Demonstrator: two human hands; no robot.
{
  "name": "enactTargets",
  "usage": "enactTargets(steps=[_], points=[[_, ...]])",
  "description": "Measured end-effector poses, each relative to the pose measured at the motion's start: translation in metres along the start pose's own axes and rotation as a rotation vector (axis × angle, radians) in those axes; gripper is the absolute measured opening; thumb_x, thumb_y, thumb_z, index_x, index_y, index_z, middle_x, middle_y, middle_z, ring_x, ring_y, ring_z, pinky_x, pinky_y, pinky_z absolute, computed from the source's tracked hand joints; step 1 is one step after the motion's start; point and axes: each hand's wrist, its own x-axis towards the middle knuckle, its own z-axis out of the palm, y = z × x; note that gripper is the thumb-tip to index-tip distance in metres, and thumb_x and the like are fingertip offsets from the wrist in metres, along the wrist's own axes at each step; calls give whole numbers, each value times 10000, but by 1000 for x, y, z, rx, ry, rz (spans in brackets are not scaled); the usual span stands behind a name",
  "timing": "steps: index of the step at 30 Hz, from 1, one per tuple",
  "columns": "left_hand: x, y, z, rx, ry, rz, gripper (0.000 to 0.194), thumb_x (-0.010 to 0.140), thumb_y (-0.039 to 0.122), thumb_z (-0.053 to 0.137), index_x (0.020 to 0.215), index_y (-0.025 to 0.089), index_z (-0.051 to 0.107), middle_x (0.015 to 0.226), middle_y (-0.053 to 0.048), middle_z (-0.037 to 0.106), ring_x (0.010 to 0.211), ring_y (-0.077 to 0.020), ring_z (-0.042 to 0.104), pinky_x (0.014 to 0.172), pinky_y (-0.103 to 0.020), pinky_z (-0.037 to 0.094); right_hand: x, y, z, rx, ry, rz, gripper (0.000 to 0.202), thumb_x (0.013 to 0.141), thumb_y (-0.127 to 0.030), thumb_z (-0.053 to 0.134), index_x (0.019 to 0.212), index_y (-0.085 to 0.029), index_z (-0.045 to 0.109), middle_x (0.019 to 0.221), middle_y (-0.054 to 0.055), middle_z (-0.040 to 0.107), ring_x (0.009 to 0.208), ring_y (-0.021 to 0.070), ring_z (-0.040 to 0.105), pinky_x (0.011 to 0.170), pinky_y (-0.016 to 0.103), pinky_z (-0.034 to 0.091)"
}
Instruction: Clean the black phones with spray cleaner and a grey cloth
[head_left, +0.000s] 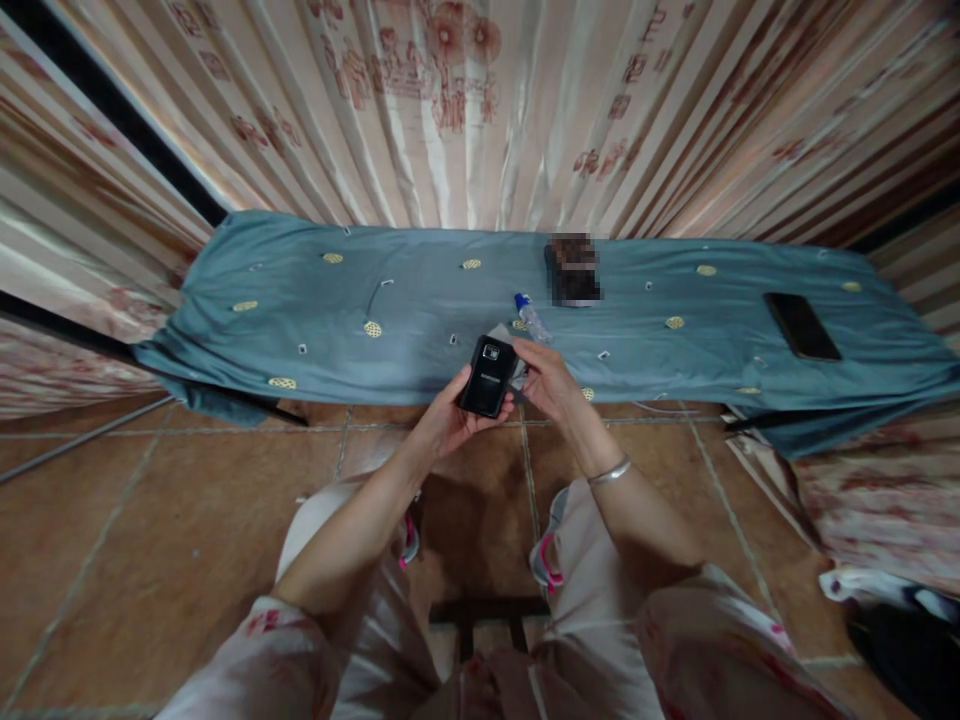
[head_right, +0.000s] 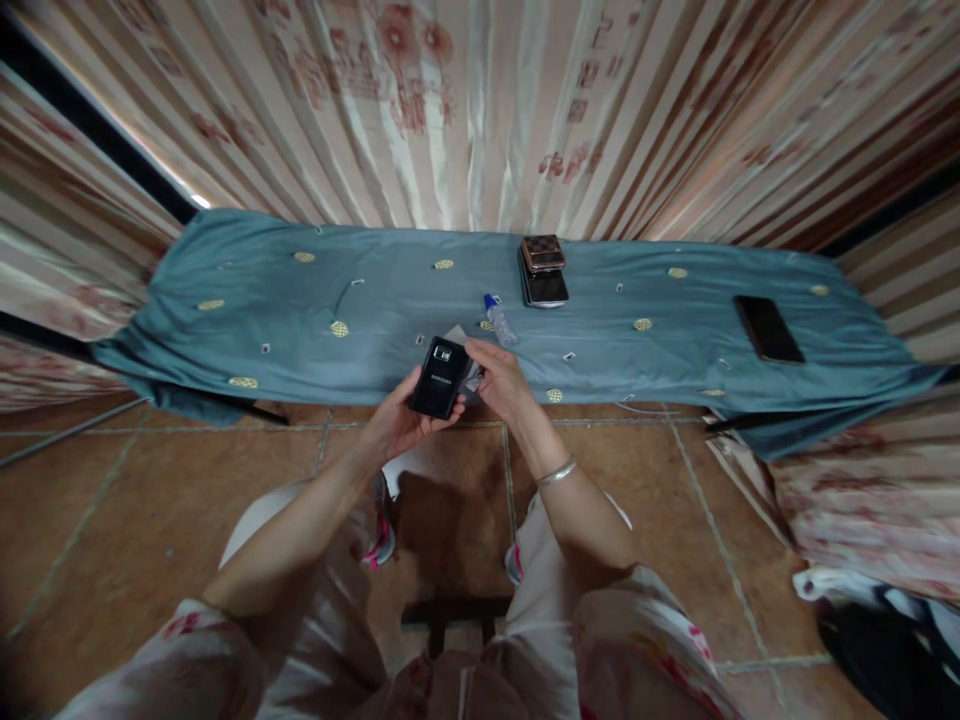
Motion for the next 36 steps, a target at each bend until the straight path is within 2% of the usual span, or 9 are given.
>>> enactTargets(steps=[3, 6, 10, 13, 18, 22, 27, 33, 36], points=[[-1, -3, 0, 23, 33, 3, 495, 1039, 374, 318, 986, 59, 696, 836, -153, 763, 722, -195, 741, 741, -306, 598, 11, 3, -8, -54, 128, -144, 187, 710, -276, 789, 878, -216, 734, 911, 11, 784, 841, 159, 719, 821, 290, 592], [1, -5, -2, 38, 51, 32, 474, 1037, 363, 336, 970, 69, 703, 846, -143, 761, 741, -188, 736, 759, -303, 595, 11, 6, -9, -309, 183, -354, 260, 791, -329, 708, 1025, -218, 733, 1076, 38, 775, 997, 204, 717, 982, 391, 551], [7, -8, -5, 19, 55, 87, 360, 1008, 337, 440, 987, 111, 720, 872, -102, 758, 777, -171, 718, 789, -302, 584, -8, 12, 3, -836, 20, -624, 344, 951, -388, 521, 1204, -241, 701, 1247, 55, 724, 1211, 227, 642, 1114, 441, 464], [10, -8, -7, -47, 82, 128, 249, 975, 283, 517, 1002, 157, 731, 928, -52, 758, 830, -141, 699, 825, -271, 567, -23, 16, 12, -1082, -95, -748, 453, 1006, -365, 415, 1401, -207, 572, 1451, 97, 588, 1398, 222, 494, 1210, 457, 356], [12, -2, -12, -84, 114, 142, 227, 946, 315, 574, 1046, 182, 728, 924, -27, 754, 795, -123, 684, 765, -236, 555, -36, 23, 21, -1221, -207, -772, 534, 1034, -341, 348, 1546, -190, 373, 1607, 108, 390, 1520, 217, 303, 1258, 479, 274], [13, 9, -16, -115, 202, 186, 232, 932, 332, 586, 1050, 187, 724, 856, -1, 750, 716, -103, 675, 687, -200, 534, -49, 30, 29, -1243, -327, -785, 530, 1043, -316, 335, 1561, -203, 344, 1605, 108, 392, 1518, 217, 306, 1250, 492, 302], [8, 22, -11, -149, 269, 161, 457, 996, 440, 447, 810, 111, 704, 720, -58, 713, 651, -119, 665, 682, -214, 543, -63, 36, 34, -1261, -415, -860, 511, 1029, -221, 342, 1536, -210, 398, 1558, 110, 461, 1502, 216, 342, 1235, 479, 352], [7, 17, -5, -136, 281, 147, 336, 974, 362, 521, 788, 142, 693, 686, -23, 693, 595, -110, 632, 603, -208, 520, -56, 31, 25, -1225, -311, -907, 554, 1009, -133, 281, 1547, -222, 378, 1422, 110, 602, 1380, 204, 510, 1152, 452, 469], [8, 10, -2, -138, 234, 165, 313, 990, 310, 476, 848, 154, 707, 732, -12, 701, 620, -110, 627, 615, -216, 517, -47, 26, 18, -1243, -246, -891, 497, 1012, -165, 316, 1474, -216, 493, 1398, 112, 621, 1360, 221, 527, 1152, 471, 463]])
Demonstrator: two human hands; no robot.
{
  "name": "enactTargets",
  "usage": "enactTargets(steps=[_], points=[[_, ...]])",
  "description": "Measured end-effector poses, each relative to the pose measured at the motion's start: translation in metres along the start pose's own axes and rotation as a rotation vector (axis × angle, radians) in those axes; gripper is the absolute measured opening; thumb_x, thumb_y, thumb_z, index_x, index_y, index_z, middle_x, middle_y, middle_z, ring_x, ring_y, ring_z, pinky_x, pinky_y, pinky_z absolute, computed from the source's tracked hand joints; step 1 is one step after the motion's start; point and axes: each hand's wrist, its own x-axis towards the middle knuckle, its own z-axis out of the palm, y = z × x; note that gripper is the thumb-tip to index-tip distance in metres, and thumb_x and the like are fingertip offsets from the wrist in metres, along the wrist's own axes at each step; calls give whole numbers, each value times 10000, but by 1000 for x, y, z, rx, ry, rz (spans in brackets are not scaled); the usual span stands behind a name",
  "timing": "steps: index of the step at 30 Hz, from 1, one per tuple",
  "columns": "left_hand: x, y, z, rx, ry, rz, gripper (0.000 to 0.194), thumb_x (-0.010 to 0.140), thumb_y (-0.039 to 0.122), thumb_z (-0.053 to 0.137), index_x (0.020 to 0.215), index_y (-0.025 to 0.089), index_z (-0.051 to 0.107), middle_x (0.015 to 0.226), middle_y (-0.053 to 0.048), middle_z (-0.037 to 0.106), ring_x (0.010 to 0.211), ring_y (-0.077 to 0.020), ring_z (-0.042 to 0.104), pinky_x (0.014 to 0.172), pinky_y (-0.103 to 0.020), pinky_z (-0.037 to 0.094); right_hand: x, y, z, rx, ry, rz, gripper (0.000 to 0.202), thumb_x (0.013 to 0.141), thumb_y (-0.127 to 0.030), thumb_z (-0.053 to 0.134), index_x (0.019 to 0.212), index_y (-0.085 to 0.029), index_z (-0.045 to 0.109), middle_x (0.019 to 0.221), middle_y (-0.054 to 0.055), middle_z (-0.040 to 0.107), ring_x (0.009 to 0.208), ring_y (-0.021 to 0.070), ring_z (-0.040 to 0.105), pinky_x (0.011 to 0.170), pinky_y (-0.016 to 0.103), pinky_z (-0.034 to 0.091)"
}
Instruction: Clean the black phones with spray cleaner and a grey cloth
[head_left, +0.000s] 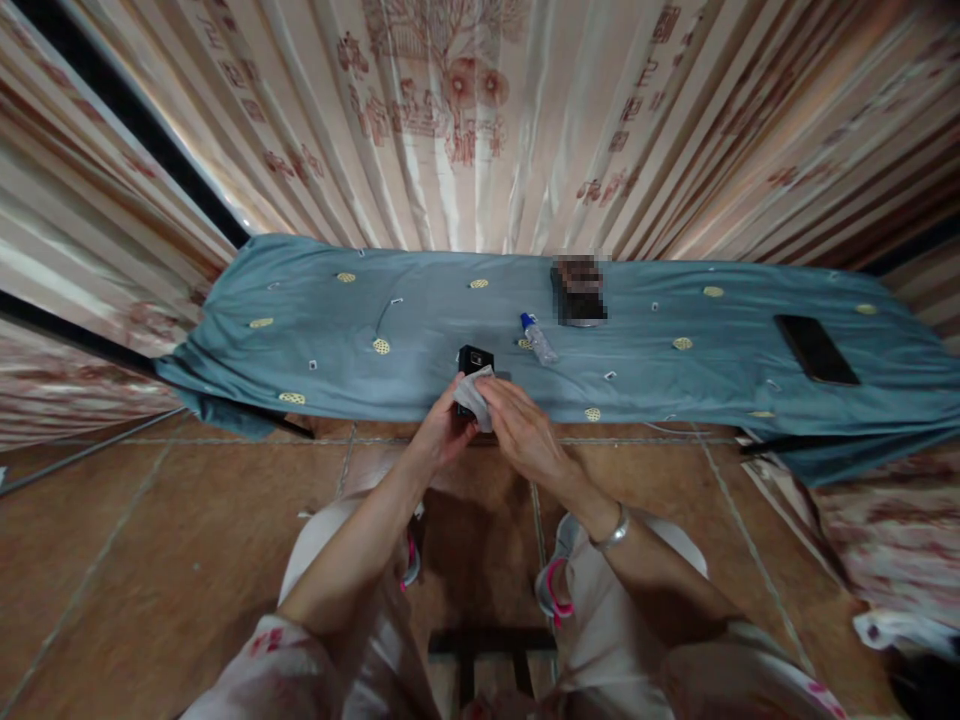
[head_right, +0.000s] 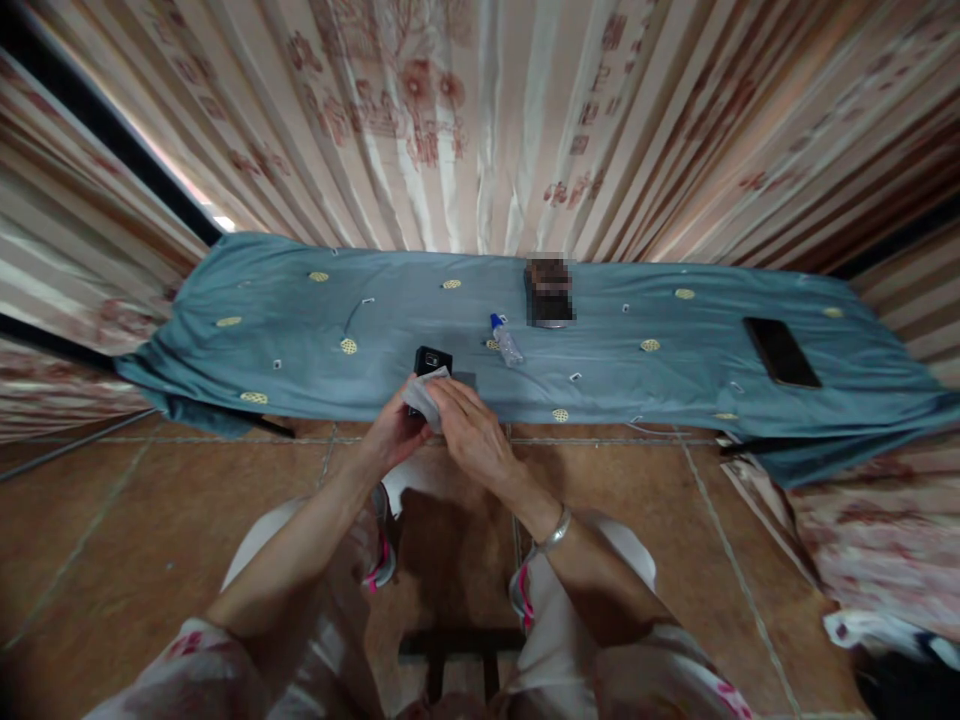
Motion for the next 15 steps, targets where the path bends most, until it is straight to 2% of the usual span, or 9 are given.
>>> enactTargets(steps=[2, 7, 12, 15], points=[[-2, -5, 2, 12, -45, -6, 296, 993, 294, 463, 904, 164, 714, 799, -16, 716, 682, -122, 643, 659, -235, 530, 3, 8, -3, -27, -3, 22, 463, 1014, -188, 330, 1416, -212, 558, 1399, 114, 620, 1363, 234, 523, 1155, 491, 454], [-3, -17, 4, 35, -96, -62, 302, 1001, 327, 460, 1002, 169, 717, 924, -38, 742, 790, -132, 668, 717, -246, 534, 6, 20, -7, -97, 51, 78, 438, 1030, -253, 344, 1372, -147, 596, 1391, 169, 614, 1347, 264, 532, 1148, 511, 450], [4, -20, 1, 17, -84, 20, 270, 969, 370, 518, 1048, 201, 714, 936, -12, 747, 793, -118, 663, 728, -218, 518, 3, 14, -2, -90, 35, 51, 429, 1030, -280, 384, 1399, -192, 583, 1417, 139, 602, 1361, 264, 519, 1161, 510, 440], [9, -19, -3, 3, -44, 60, 241, 961, 344, 517, 978, 195, 706, 858, 6, 731, 713, -104, 638, 679, -206, 503, 0, 6, 4, -77, 9, 8, 422, 1032, -258, 385, 1393, -189, 591, 1404, 135, 611, 1356, 259, 521, 1154, 493, 455]])
